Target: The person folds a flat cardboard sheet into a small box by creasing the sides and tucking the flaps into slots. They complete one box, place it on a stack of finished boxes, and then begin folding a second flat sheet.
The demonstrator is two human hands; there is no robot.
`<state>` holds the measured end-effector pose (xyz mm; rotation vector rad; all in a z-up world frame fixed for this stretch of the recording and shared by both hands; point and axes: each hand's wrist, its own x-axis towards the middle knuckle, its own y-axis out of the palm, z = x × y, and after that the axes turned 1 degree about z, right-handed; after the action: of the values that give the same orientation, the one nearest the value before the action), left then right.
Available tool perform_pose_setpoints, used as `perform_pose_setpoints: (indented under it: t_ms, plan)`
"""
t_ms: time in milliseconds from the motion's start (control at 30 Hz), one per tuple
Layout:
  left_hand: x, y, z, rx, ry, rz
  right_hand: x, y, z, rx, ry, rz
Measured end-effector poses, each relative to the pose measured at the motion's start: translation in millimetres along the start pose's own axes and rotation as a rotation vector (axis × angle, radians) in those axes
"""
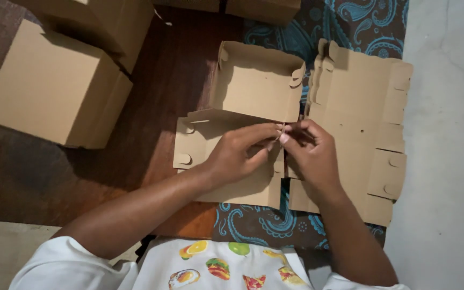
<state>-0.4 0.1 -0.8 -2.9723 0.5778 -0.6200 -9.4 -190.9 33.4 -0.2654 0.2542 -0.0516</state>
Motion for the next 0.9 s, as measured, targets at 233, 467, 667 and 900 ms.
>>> perform_pose_setpoints:
  t_ms: [233,467,667,900]
  plan:
    - [9.1,-18.1,-22.2,0.021,0.011,0.137,-8.4,5.7,8.6,-0.22,-0.149,-0.081]
    - [12.9,-77.2,-8.4,0.843,0.296,-0.321,2.4,-2.0,-6.9,-0.336,-0.382,-0.27]
    - [8.4,-77.6,6.7,0.85,-0.119,-0.186,10.1,0.0,-12.3,-0.325,-0.467,-0.313]
    - [4.7,-71.0,10.7,0.711,-0.041,-0.208,18.6,3.2,-16.9,-0.443,-0.642,-0.348]
